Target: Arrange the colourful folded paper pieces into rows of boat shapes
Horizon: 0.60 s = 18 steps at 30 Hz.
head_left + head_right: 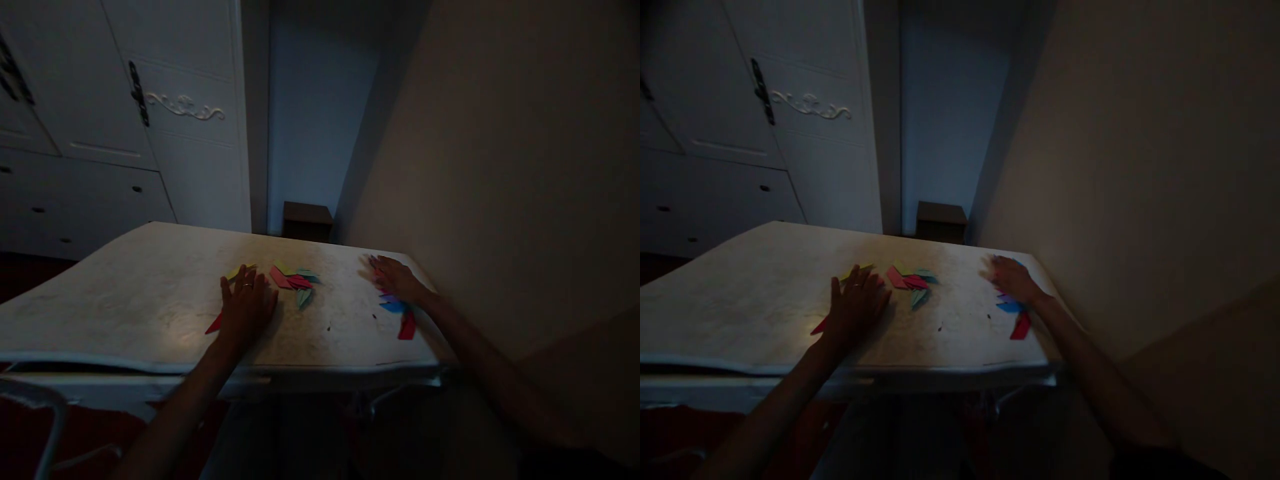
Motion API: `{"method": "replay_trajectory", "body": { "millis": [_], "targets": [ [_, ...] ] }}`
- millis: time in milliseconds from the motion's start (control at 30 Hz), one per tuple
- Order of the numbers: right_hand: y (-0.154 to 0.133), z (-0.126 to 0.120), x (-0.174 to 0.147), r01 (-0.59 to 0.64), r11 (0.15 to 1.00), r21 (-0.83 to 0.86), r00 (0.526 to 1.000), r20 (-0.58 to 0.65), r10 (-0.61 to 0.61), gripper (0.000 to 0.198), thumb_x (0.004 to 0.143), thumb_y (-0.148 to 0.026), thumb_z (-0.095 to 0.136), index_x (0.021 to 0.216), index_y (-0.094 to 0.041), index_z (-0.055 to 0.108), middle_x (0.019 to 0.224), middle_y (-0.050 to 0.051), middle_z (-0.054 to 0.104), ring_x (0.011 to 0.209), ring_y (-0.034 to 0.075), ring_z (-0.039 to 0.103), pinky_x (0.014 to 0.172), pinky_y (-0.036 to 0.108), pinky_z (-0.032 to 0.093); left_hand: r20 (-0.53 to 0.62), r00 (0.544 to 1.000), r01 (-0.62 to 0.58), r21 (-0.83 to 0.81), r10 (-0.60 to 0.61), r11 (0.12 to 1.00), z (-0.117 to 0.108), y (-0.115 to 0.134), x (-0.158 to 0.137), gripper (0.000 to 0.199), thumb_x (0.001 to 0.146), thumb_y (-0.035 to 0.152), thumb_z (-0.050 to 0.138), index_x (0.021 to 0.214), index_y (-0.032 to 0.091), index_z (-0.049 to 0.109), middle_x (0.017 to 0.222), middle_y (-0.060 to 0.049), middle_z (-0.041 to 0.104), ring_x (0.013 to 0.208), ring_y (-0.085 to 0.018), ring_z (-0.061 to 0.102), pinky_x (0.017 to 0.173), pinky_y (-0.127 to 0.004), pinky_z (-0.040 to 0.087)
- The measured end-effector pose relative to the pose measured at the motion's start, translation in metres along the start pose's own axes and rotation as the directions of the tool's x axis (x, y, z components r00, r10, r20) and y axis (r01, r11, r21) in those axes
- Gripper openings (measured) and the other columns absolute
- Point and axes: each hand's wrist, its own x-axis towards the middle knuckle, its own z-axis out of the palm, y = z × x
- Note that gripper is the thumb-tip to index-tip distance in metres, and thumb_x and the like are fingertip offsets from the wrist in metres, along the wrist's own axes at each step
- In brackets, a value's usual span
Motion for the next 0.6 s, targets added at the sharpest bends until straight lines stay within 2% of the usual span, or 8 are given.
{"method": "replay_trajectory", "body": {
  "millis": [67,133,267,433,500,600],
  "targets": [
    [0.040,-0.005,-0.022,-0.129,0.992,-0.011,0.991,0.028,0.129,0.062,0.092,-0.052,0.037,0.140,-0.013,0.047,0.146,0.016,0.043,0.137,0.032,0.035,0.112,0.050,0.028,-0.085,0.995,-0.049,-0.037,0.046,0.998,0.000,0.001,0.001,0.040,0.092,0.034,0.038,0.118,0.010,0.056,0.136,-0.022,0.051,0.139,-0.036,0.030,0.110,-0.064,0.017],
    [0.060,-0.004,-0.046,-0.213,0.977,0.030,0.977,0.003,0.213,0.063,0.091,-0.053,0.039,0.141,-0.015,0.046,0.145,0.015,0.044,0.137,0.034,0.034,0.111,0.052,0.029,-0.156,0.981,-0.126,-0.080,0.112,0.989,-0.001,0.005,0.004,0.037,0.092,0.033,0.040,0.116,0.011,0.057,0.134,-0.020,0.053,0.139,-0.034,0.030,0.113,-0.061,0.016],
    [0.054,0.015,-0.090,-0.139,0.975,0.172,0.979,-0.122,0.161,0.069,0.089,-0.056,0.045,0.149,-0.024,0.032,0.152,0.010,0.035,0.139,0.032,0.031,0.110,0.054,0.031,-0.183,0.952,-0.275,-0.171,0.244,0.946,-0.004,0.031,0.020,0.035,0.091,0.030,0.043,0.118,0.013,0.056,0.133,-0.018,0.055,0.138,-0.031,0.034,0.114,-0.057,0.020],
    [0.040,0.041,-0.119,-0.138,0.965,0.224,0.976,-0.132,0.170,0.077,0.085,-0.057,0.053,0.151,-0.030,0.023,0.154,0.007,0.031,0.141,0.035,0.025,0.109,0.059,0.031,-0.114,0.916,-0.400,-0.324,0.385,0.857,0.010,0.100,0.062,0.044,0.092,0.038,0.045,0.127,0.012,0.050,0.138,-0.019,0.050,0.135,-0.030,0.038,0.112,-0.052,0.029],
    [0.039,0.043,-0.121,-0.141,0.965,0.220,0.977,-0.128,0.172,0.077,0.086,-0.058,0.051,0.151,-0.028,0.024,0.154,0.008,0.029,0.140,0.034,0.026,0.110,0.058,0.032,-0.063,0.894,-0.431,-0.397,0.445,0.810,0.022,0.132,0.082,0.047,0.091,0.041,0.047,0.128,0.011,0.049,0.136,-0.020,0.051,0.132,-0.029,0.042,0.109,-0.048,0.034],
    [0.035,0.042,-0.115,-0.119,0.972,0.205,0.978,-0.147,0.150,0.074,0.089,-0.059,0.048,0.151,-0.028,0.023,0.155,0.009,0.027,0.140,0.033,0.026,0.110,0.056,0.032,0.035,0.845,-0.459,-0.464,0.534,0.757,0.046,0.178,0.108,0.052,0.090,0.042,0.050,0.130,0.010,0.048,0.137,-0.020,0.051,0.131,-0.030,0.043,0.110,-0.046,0.034]
  ]
}}
